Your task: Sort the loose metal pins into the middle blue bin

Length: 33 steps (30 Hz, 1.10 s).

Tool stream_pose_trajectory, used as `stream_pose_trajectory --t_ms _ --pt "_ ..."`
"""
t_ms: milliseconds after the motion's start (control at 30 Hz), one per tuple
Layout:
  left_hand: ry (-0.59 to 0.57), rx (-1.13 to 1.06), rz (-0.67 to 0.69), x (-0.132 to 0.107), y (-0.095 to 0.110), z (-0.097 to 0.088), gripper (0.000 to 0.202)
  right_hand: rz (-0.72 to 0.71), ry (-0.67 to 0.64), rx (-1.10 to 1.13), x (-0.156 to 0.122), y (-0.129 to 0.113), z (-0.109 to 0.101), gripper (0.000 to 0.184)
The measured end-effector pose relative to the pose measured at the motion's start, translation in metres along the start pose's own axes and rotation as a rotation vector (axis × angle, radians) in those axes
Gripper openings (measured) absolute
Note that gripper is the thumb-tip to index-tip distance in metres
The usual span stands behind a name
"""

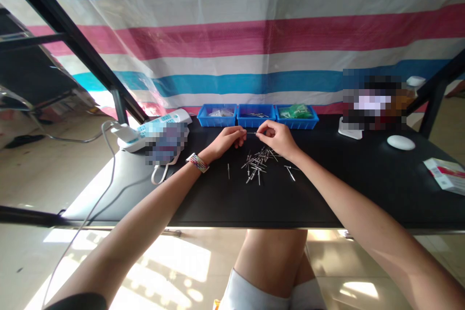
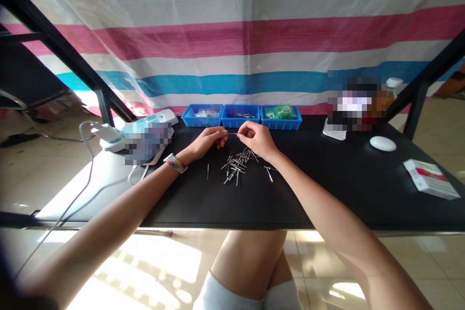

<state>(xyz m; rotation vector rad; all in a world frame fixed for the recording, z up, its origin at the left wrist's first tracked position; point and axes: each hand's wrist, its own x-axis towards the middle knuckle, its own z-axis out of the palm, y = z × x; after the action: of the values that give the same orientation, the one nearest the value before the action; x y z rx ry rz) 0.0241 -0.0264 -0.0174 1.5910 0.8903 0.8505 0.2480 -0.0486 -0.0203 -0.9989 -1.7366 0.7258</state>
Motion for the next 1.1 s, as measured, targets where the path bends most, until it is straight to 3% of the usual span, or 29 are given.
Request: stream_pose_trajectory --t_ms 500,833,1100 --pt "0.051 -0.074 0.001 0.0024 -0.0041 -0.0023 0.029 0.008 0.005 0.013 -0.0051 -0.0077 0.0038 0.013" --pt "0.046 -0.124 0.049 -0.0005 -0.0052 -0.0056 0.017 0.182 0.028 0.309 -0.0006 -0.0083 0.0075 0.025" --pt "0.003 -0.152 0.013 -0.0001 -0.0023 -0.0052 0.031 0.215 0.064 0.41 0.001 -0.0085 0.008 0.039"
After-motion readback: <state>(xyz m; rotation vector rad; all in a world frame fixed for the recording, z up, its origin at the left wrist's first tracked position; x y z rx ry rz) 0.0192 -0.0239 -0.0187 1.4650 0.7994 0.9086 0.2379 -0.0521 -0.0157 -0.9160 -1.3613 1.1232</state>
